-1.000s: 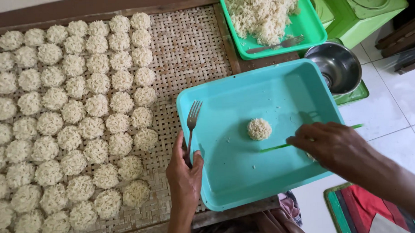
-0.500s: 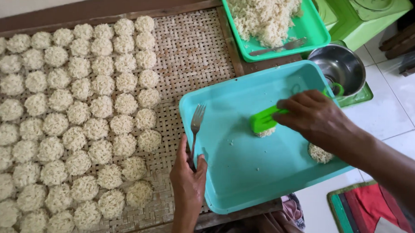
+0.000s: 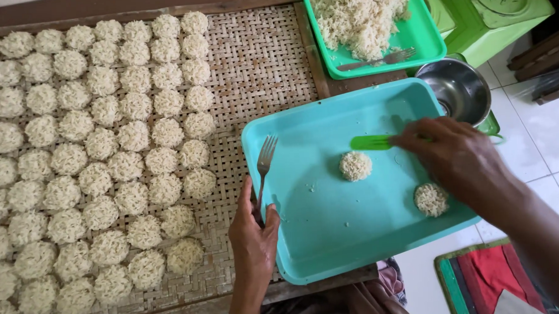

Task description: Shape cooked noodles into small circular cakes using a mold and a fork and arrange them on a tray.

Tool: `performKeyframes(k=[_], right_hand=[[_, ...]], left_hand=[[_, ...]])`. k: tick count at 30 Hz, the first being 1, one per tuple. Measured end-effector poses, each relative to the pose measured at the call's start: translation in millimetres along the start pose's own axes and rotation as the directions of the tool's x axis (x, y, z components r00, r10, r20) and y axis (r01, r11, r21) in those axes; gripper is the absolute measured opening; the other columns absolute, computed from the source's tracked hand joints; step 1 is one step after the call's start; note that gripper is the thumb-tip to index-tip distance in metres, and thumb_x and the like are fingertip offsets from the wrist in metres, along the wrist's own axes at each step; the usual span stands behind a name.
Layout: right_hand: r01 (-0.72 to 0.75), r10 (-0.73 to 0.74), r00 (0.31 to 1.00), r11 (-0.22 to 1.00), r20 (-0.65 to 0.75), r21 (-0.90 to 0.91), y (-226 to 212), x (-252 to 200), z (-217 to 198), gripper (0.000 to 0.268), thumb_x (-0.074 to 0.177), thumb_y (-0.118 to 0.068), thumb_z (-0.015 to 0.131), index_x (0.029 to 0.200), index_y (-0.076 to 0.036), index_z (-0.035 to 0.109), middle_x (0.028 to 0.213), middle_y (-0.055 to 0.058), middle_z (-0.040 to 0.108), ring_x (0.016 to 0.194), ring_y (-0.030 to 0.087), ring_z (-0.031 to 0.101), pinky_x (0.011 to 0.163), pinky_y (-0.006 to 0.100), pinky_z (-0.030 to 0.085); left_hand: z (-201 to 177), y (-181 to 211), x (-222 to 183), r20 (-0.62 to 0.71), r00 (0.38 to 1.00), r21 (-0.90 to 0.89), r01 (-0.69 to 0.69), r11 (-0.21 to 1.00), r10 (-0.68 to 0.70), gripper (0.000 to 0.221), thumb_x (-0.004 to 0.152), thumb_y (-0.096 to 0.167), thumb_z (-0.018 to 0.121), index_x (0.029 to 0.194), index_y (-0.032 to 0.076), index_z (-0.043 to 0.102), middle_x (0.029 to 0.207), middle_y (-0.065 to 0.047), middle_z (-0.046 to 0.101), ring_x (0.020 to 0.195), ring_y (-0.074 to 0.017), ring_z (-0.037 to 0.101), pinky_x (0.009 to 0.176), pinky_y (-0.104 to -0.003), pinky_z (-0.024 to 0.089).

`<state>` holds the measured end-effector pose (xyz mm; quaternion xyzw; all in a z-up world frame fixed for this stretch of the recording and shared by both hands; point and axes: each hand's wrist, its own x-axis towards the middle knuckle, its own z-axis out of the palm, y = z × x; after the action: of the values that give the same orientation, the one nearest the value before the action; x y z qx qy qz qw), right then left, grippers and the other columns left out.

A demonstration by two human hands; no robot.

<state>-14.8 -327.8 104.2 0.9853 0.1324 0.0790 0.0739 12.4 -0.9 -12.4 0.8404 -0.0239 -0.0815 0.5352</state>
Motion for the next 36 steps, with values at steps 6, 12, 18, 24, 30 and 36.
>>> performKeyframes(k=[6,12,18,24,30,36], right_hand=[[0.045,-0.037,0.990,0.998,0.138,-0.054,-3.2,-5.0,2.8,0.044,0.076,-0.007,0.067,0.116,-0.023,0.072,0.113,-0.003,0.068,0.088,0.022,0.069,0.082,0.038,0.058],[0.245,-0.244,0.969,0.969,0.035,-0.037,-21.6,1.7,3.0,0.031,0.082,-0.019,0.067,0.112,-0.020,0.073,0.124,0.002,0.067,0.097,0.021,0.064,0.084,0.039,0.052],[-0.059,0.049,0.990,0.995,0.132,0.077,55.4,-27.9,8.7,0.043,0.087,-0.019,0.067,0.130,-0.022,0.069,0.123,-0.003,0.073,0.105,0.017,0.073,0.091,0.035,0.059],[-0.426,0.375,0.557,0.895,0.741,-0.132,114.9,-5.6,46.4,0.024,0.096,-0.033,0.063,0.113,-0.035,0.080,0.107,-0.017,0.085,0.092,0.007,0.082,0.092,0.026,0.063],[-0.502,0.167,0.676,0.818,0.718,0.283,109.7,3.0,100.6,0.027,0.096,-0.031,0.063,0.115,-0.024,0.080,0.109,-0.006,0.086,0.091,0.012,0.084,0.089,0.030,0.067],[-0.442,0.007,0.750,0.749,0.661,0.493,61.4,38.2,107.8,0.024,0.091,-0.022,0.070,0.111,-0.021,0.083,0.089,-0.007,0.087,0.073,0.009,0.081,0.072,0.026,0.060]], left_hand=[[-1.7,5.6,0.6,0.027,0.995,0.001,0.093,0.996,-0.093,0.070,0.088,0.011,0.067,0.153,0.007,0.042,0.101,-0.013,0.075,0.072,-0.0217,0.072,0.060,-0.036,0.057],[-1.0,2.6,-0.2,0.023,0.999,-0.020,0.036,0.999,-0.035,0.070,0.088,0.009,0.068,0.153,0.006,0.040,0.100,-0.014,0.074,0.066,-0.0189,0.069,0.053,-0.034,0.055],[0.7,-1.6,-1.1,-0.007,1.000,-0.005,-0.013,1.000,0.013,0.072,0.087,0.008,0.070,0.153,0.005,0.041,0.082,-0.005,0.068,0.055,-0.0134,0.055,0.046,-0.032,0.046],[-2.5,13.9,-1.7,-0.009,0.996,-0.105,-0.091,0.990,0.091,0.065,0.091,0.012,0.066,0.150,0.001,0.041,0.109,-0.015,0.075,0.063,-0.0157,0.066,0.049,-0.030,0.053],[0.3,21.5,-1.9,-0.035,0.995,-0.126,-0.092,0.988,0.088,0.064,0.090,0.010,0.066,0.150,0.002,0.044,0.101,-0.010,0.076,0.064,-0.0136,0.065,0.053,-0.029,0.055],[1.9,23.4,-4.1,-0.063,0.988,-0.117,-0.150,0.982,0.143,0.062,0.091,0.011,0.067,0.148,0.002,0.045,0.106,-0.013,0.076,0.067,-0.0154,0.066,0.057,-0.031,0.055]])
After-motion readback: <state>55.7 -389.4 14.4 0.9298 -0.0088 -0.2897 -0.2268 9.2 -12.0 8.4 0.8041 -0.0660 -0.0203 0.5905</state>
